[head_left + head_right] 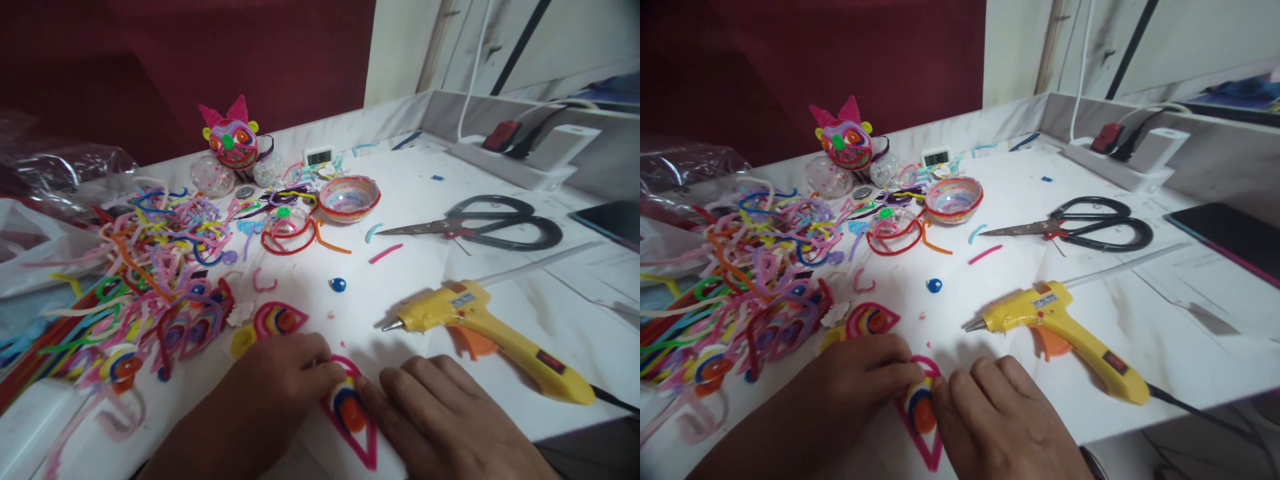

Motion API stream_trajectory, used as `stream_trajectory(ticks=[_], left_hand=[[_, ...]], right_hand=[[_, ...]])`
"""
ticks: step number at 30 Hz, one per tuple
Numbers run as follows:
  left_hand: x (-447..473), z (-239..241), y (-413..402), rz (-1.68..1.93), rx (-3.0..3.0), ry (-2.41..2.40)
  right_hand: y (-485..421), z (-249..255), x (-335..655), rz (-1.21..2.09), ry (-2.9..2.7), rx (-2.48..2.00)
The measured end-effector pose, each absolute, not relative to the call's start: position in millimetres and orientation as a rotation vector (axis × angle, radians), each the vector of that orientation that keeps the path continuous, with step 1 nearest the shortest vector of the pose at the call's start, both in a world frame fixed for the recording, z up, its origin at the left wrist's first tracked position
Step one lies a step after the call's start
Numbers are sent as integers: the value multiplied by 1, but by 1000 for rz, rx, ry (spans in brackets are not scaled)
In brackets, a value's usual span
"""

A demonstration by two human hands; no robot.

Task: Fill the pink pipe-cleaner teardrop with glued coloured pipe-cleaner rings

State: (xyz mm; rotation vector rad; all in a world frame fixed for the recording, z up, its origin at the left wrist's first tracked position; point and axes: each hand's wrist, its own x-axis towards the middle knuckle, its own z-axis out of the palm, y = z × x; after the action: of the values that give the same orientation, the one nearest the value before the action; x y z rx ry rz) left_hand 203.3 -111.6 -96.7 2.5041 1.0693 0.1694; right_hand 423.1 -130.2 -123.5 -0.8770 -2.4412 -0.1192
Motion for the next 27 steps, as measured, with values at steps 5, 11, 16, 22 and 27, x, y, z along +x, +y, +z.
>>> stream_trajectory(ticks=[5,11,16,22,27], left_hand=[[203,-99,-113,219,2542,1058],[204,-100,-114,236,2543,1068],[204,-98,-114,190,2468,1072],[204,-96,-114,209,2482,1075],[204,-92,-113,121,2474,1087]], right_hand=[[-130,-128,423,-113,-2332,-875],[-128,-127,429,-72,-2455,-861],[-126,-125,428,-50,-2471,-867],[-130,-128,428,-81,-2420,-871],[-131,-123,440,36,-2474,-843]])
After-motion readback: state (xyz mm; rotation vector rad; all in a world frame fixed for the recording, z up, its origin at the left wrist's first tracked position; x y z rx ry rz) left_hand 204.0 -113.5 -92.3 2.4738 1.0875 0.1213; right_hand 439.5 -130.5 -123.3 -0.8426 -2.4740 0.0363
